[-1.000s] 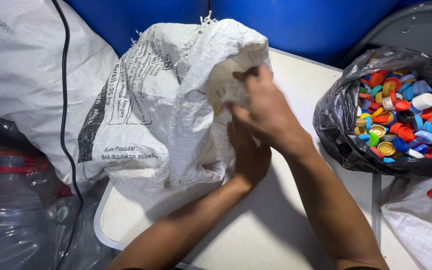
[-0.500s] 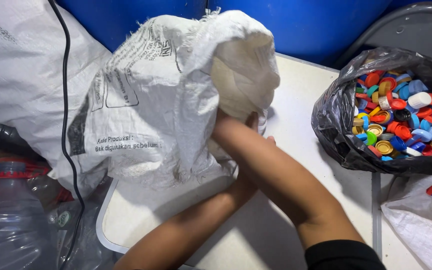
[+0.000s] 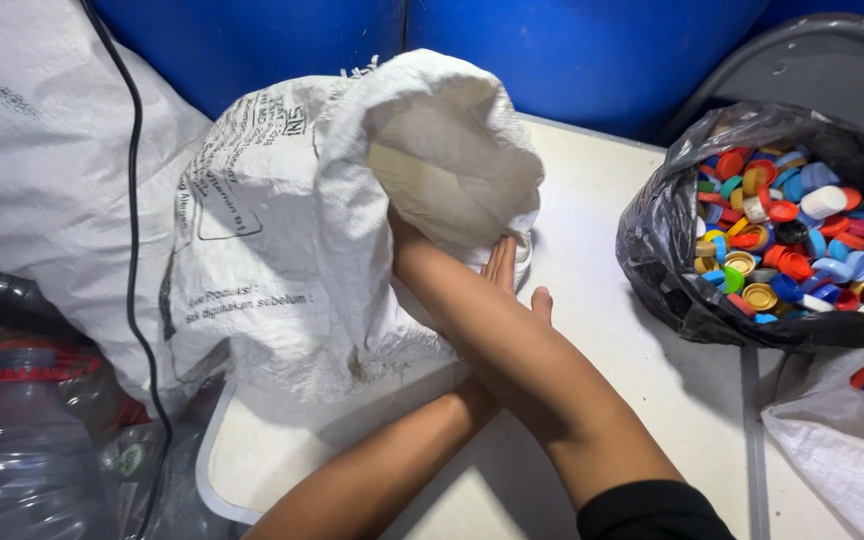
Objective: Sorting plastic bottles and bottle caps from large recycling bags.
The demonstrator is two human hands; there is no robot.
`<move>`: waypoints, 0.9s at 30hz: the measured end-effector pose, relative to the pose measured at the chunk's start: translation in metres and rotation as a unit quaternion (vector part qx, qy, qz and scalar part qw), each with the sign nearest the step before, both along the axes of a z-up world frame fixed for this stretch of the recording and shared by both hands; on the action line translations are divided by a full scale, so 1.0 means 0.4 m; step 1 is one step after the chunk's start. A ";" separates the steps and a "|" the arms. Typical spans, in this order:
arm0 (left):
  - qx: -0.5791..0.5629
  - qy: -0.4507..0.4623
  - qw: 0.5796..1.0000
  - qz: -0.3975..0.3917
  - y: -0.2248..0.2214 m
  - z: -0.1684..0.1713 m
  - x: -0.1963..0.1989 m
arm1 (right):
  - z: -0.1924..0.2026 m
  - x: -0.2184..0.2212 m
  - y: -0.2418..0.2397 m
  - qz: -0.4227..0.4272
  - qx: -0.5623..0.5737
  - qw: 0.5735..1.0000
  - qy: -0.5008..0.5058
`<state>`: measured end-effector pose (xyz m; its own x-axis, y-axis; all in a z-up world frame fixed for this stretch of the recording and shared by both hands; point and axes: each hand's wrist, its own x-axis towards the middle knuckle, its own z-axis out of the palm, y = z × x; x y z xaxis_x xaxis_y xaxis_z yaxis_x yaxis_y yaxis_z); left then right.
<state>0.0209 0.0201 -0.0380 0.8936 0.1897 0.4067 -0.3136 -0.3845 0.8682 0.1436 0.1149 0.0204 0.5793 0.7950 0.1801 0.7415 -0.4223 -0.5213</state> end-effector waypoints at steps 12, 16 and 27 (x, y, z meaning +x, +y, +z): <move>-0.033 -0.044 0.998 -0.030 -0.030 -0.071 0.005 | 0.081 -0.077 -0.103 -0.022 -0.035 0.998 0.048; 0.093 0.058 0.991 -0.082 -0.029 -0.136 -0.006 | 0.262 -0.153 -0.302 -0.009 -0.116 0.993 0.027; 0.049 0.002 0.998 -0.037 -0.031 0.075 -0.030 | 0.508 -0.459 -0.968 -0.350 -0.097 0.932 -0.006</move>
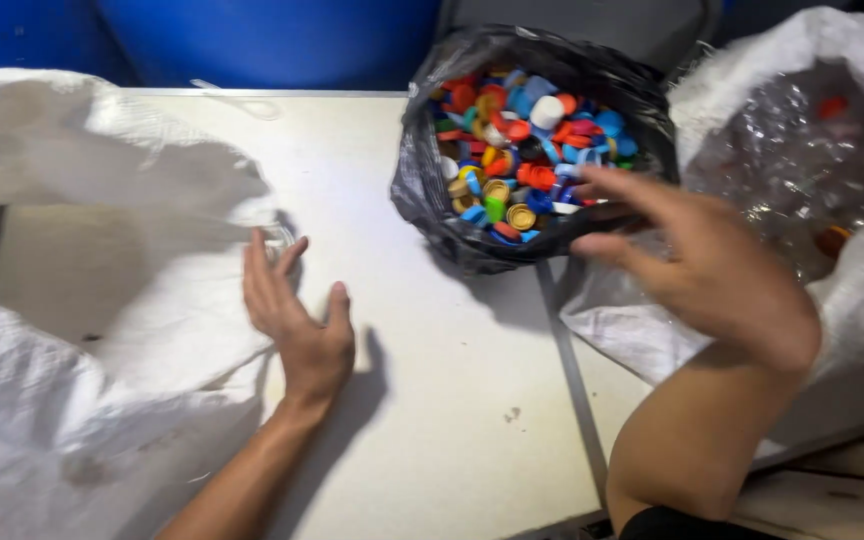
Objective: Sorting plastic bottles and bottle caps from large recycling bags.
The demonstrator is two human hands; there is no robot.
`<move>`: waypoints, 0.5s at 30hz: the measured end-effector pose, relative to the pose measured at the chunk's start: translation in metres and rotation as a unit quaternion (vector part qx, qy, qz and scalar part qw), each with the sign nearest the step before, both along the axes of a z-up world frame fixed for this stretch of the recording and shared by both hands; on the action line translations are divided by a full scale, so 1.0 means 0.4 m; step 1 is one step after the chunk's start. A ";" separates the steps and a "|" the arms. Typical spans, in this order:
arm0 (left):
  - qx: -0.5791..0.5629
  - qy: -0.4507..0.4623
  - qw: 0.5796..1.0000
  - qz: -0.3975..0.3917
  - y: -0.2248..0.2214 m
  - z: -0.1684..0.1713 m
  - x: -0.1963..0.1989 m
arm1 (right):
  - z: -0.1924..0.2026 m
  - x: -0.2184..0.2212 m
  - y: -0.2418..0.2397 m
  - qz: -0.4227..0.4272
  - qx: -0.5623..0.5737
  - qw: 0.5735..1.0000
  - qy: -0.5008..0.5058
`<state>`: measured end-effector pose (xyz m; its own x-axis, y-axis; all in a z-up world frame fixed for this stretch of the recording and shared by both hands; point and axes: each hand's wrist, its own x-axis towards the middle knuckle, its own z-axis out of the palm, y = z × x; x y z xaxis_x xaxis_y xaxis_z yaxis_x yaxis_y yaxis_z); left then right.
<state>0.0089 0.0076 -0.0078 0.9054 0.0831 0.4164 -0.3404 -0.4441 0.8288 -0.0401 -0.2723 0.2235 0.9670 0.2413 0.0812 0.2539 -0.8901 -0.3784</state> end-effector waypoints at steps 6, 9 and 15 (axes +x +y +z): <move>0.027 0.010 1.000 0.013 -0.006 0.014 -0.009 | -0.044 -0.056 -0.261 -0.402 -0.009 0.915 0.031; 0.023 0.017 1.000 0.011 -0.007 0.020 -0.009 | -0.093 -0.030 -0.343 -0.467 -0.053 0.882 0.038; 0.031 0.018 0.999 0.018 -0.009 0.002 0.002 | -0.167 0.039 -0.397 -0.424 -0.085 0.881 0.193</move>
